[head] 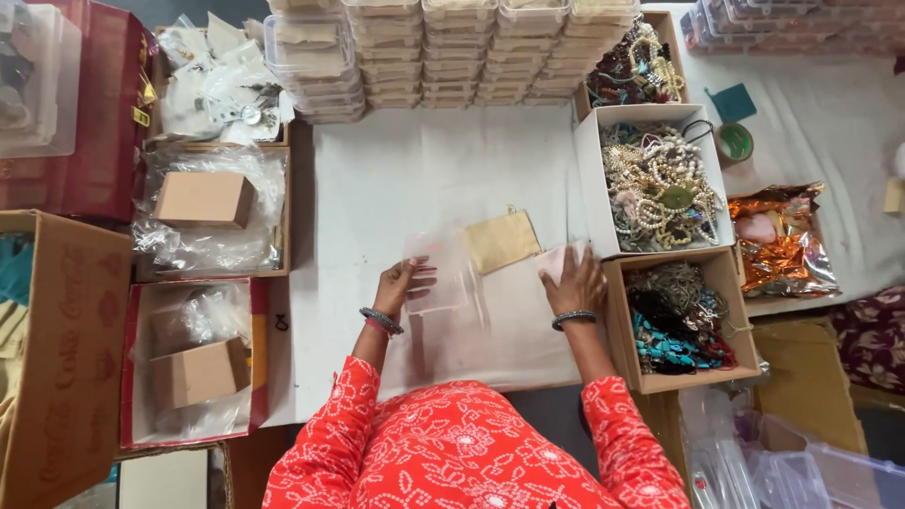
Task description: The person wipes a green beaded bracelet with a pink cloth on a white table. They then place the bracelet into a small plastic bag, followed by a small beige pouch. Finally, they place both items into a clear plastic container and close the lid.
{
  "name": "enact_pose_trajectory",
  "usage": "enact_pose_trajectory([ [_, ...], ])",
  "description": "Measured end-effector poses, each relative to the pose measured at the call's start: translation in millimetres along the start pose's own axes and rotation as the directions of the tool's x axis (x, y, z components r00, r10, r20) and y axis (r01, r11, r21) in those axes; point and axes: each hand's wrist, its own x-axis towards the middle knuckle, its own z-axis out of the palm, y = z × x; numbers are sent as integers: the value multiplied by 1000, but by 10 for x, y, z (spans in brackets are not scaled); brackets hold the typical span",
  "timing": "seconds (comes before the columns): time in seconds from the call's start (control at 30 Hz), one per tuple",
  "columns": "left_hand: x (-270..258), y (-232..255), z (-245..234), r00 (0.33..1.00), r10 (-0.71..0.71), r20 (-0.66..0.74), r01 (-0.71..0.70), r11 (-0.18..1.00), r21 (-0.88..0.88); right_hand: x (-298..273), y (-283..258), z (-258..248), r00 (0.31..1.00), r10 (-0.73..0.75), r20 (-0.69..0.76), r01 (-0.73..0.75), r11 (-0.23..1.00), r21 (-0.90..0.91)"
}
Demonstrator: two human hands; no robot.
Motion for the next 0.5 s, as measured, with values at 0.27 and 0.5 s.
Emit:
enact_pose_trajectory([
  [0.27, -28, -2, 135, 991, 7, -135, -18, 997, -74, -124, 315, 495, 987, 74, -140, -85, 993, -78],
  [0.5, -38, -5, 233, 988, 34, -150, -54, 990, -133, -143, -403, 83, 943, 63, -327, 120, 850, 512],
])
